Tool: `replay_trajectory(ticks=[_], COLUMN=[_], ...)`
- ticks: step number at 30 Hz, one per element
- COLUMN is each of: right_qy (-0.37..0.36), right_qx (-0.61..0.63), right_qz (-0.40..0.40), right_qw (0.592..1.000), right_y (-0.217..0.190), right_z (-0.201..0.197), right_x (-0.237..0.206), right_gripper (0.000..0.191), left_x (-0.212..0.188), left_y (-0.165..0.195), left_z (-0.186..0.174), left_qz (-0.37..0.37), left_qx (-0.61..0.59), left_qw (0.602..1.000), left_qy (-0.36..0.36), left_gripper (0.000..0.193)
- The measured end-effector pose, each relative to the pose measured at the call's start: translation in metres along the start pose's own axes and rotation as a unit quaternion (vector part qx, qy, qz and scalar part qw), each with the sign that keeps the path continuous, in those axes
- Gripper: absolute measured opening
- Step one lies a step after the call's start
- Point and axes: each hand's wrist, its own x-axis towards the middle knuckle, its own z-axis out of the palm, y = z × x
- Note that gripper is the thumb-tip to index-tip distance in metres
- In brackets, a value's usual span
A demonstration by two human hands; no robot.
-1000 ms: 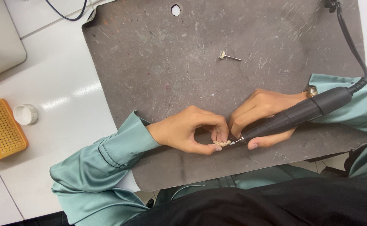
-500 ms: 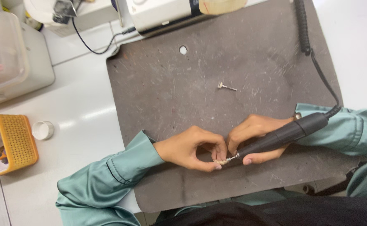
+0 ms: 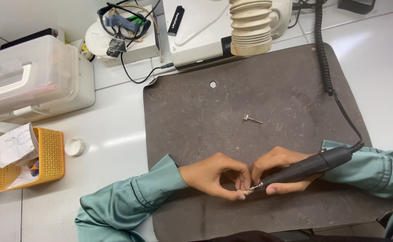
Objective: The person holds a small dental bridge of artificial teeth in one hand and uses a rotary handpiece with a grinding bur to grind and smooth its surfaces, rotating the bridge to reach different sides. They occasionally set the tool down or reposition the bridge on the bench mat and continue grinding.
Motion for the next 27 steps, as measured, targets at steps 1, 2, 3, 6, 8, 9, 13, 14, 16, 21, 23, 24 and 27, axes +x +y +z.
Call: replay_trajectory(ticks=[1, 2, 3, 6, 8, 9, 13, 14, 16, 21, 23, 24, 27], right_qy=[-0.004, -0.009, -0.01, -0.007, 0.0, -0.002, -0.005, -0.004, -0.003, 0.007, 0.019, 0.037, 0.086], right_qx=[-0.002, -0.005, -0.004, 0.003, -0.004, -0.003, -0.003, -0.006, -0.011, -0.01, -0.004, -0.003, 0.043], right_qz=[0.01, 0.02, 0.023, 0.022, 0.007, 0.015, 0.021, 0.017, 0.016, 0.044, 0.05, 0.044, 0.035], right_qw=[1.0, 1.0, 1.0, 1.0, 1.0, 1.0, 1.0, 1.0, 1.0, 0.999, 0.999, 0.998, 0.995], right_y=[0.0, 0.0, 0.0, 0.001, 0.0, 0.0, 0.001, 0.002, 0.003, 0.006, 0.008, 0.01, 0.016], right_z=[0.001, 0.001, 0.001, 0.004, 0.002, 0.001, 0.001, 0.001, 0.001, 0.0, 0.0, -0.002, -0.004], right_x=[0.0, 0.0, 0.0, -0.001, -0.002, -0.001, 0.0, 0.001, 0.002, 0.001, -0.001, -0.002, -0.007], right_gripper=[0.029, 0.029, 0.029, 0.029, 0.029, 0.029, 0.031, 0.031, 0.029, 0.028, 0.028, 0.028, 0.03], left_x=[0.0, 0.001, 0.002, 0.002, 0.002, 0.002, 0.001, 0.001, 0.001, 0.0, 0.001, 0.002, 0.002], left_y=[0.0, -0.001, -0.001, -0.004, -0.005, -0.006, -0.009, -0.009, -0.01, -0.013, -0.016, -0.018, -0.022], left_z=[0.001, 0.001, 0.001, 0.003, 0.001, 0.0, -0.001, -0.001, -0.002, -0.002, -0.001, -0.002, -0.001], left_qz=[0.0, 0.001, 0.003, 0.003, 0.004, 0.006, 0.007, 0.007, 0.005, 0.001, -0.002, -0.004, -0.02], left_qx=[0.001, 0.003, -0.001, -0.012, -0.007, -0.015, -0.021, -0.015, -0.019, -0.039, -0.031, -0.057, -0.117], left_qw=[1.0, 1.0, 1.0, 1.0, 1.0, 1.0, 1.0, 1.0, 1.0, 0.999, 0.998, 0.996, 0.987], left_qy=[-0.001, -0.002, -0.002, -0.001, 0.004, 0.001, 0.002, 0.004, 0.004, 0.029, 0.048, 0.066, 0.112], left_gripper=[0.021, 0.021, 0.021, 0.021, 0.02, 0.02, 0.02, 0.019, 0.019, 0.019, 0.019, 0.019, 0.02])
